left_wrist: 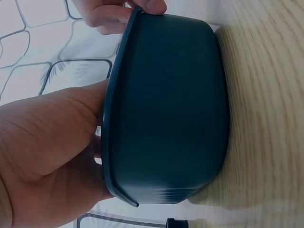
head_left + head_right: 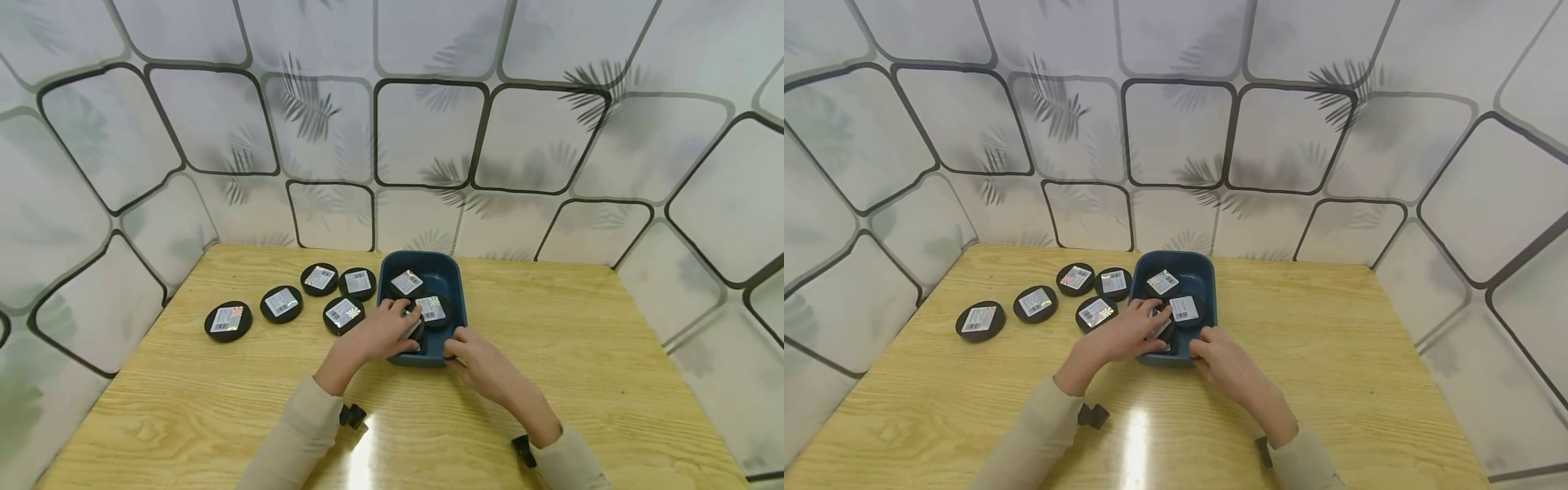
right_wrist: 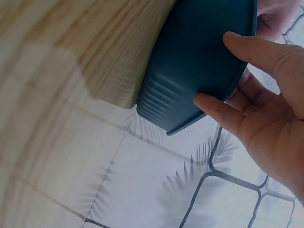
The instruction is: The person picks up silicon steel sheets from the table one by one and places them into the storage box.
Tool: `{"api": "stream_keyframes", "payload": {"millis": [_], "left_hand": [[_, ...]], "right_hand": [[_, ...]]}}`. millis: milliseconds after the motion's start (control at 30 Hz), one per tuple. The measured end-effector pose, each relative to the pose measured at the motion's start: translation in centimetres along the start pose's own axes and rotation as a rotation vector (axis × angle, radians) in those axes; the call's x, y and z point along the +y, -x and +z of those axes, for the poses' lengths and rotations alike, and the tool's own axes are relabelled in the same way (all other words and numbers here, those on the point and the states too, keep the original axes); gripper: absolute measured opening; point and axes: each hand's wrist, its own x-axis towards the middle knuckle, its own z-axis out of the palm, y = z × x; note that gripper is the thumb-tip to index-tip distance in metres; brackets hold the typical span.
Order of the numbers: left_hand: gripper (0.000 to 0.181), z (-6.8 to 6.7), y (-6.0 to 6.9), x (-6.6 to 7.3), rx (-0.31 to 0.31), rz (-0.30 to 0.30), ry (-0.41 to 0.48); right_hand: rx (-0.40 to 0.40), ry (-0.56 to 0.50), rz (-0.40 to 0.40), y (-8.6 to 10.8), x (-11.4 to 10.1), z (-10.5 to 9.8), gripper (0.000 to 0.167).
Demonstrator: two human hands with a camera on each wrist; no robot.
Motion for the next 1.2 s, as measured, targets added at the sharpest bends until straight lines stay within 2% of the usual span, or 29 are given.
{"api": "stream_keyframes", "payload": {"millis": [300, 667, 900, 1200], "left_hand": [[0.061, 0.31, -0.49, 0.31, -0.051, -0.026, -0.072], [0.059, 0.33, -0.80, 0.31, -0.033, -0.023, -0.109], [0.061, 0.44, -0.70, 0.26, 0.005, -0.032, -0.061], [0.061, 0.65, -0.60, 0.09, 0.032, -0.038, -0.008]], "right_hand": [[-0.001, 0.000, -0.001, -0.03, -0.10, -0.06, 0.010], [0.007, -0.003, -0.001, -0.05, -0.10, -0.13, 0.010], [0.028, -0.010, 0.002, -0.07, -0.21, -0.15, 0.018], [0.019, -0.020, 0.010, -0.11, -0.19, -0.36, 0.019]]}}
